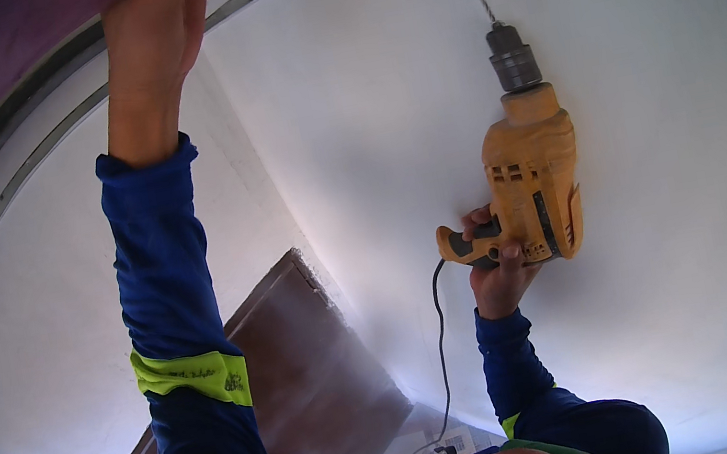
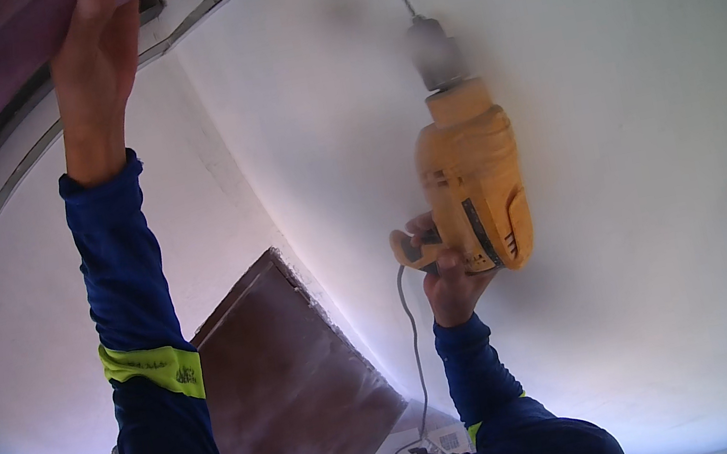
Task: The person prepares a power drill, positions a long pink molding strip against the upper wall near the ceiling, and drills into the wall to secure the strip. Other workers are visible in the background.
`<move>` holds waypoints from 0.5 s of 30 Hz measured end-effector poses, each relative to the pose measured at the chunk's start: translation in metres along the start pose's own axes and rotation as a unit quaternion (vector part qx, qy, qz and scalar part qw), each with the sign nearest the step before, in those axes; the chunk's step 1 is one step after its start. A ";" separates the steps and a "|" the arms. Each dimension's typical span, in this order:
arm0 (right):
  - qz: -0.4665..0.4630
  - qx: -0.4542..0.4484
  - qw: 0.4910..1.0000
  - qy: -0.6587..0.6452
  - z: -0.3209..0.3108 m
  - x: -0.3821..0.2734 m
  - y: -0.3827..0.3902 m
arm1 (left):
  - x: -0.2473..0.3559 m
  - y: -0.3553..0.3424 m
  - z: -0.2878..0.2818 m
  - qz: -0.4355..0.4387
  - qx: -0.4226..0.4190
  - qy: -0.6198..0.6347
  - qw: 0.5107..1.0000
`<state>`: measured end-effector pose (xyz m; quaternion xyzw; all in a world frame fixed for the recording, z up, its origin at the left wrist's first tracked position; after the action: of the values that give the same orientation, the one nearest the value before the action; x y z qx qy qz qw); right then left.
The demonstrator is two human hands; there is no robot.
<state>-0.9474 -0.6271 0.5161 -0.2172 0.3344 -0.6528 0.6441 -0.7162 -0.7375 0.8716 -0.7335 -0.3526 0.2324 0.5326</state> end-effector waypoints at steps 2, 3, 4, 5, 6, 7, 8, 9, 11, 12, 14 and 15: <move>-0.001 -0.006 1.000 0.015 0.000 -0.002 0.001 | 0.003 0.001 -0.002 0.016 0.031 -0.010 0.999; 0.000 -0.006 1.000 0.029 0.001 -0.002 0.002 | 0.003 0.000 -0.001 0.023 0.046 -0.016 0.999; 0.003 -0.004 0.999 0.043 0.001 -0.002 0.002 | 0.002 -0.003 0.002 0.018 0.037 -0.011 0.999; 0.002 -0.003 0.999 0.043 0.002 -0.003 0.002 | 0.002 -0.006 0.004 0.012 0.028 -0.007 1.000; 0.003 0.000 0.999 0.044 0.002 -0.003 0.002 | 0.001 -0.011 0.009 0.005 0.018 -0.003 1.000; 0.001 -0.003 0.999 0.045 0.002 -0.003 0.002 | 0.001 -0.018 0.012 0.022 0.008 0.042 0.999; 0.000 0.003 0.999 0.040 0.002 -0.003 0.003 | 0.000 -0.025 0.018 0.040 -0.002 0.086 0.995; -0.005 0.007 0.999 0.035 0.000 -0.002 0.001 | 0.002 -0.025 0.021 0.053 0.003 0.085 0.995; -0.008 0.007 1.000 0.027 -0.001 -0.001 0.002 | 0.009 -0.018 0.027 0.074 0.029 0.033 0.996; -0.007 0.007 1.000 0.023 -0.002 0.000 0.002 | 0.011 -0.017 0.030 0.069 0.027 0.020 0.997; 0.002 0.006 1.000 0.003 -0.004 0.003 0.003 | 0.014 -0.006 0.031 0.047 0.005 0.031 0.998; 0.008 0.004 1.000 -0.012 -0.004 0.004 0.002 | 0.013 -0.002 0.031 0.042 0.001 0.034 0.999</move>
<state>-0.9493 -0.6304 0.5106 -0.2198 0.3257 -0.6459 0.6545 -0.7305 -0.7087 0.8636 -0.7547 -0.3030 0.2292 0.5348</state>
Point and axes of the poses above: each hand's wrist, its own y-axis away from the middle knuckle, its own z-axis out of the palm, x = y × z, the point moved 7 cm from there along -y, towards the middle knuckle, and after that the axes turned 5 degrees about -z, right-handed, at the moved point
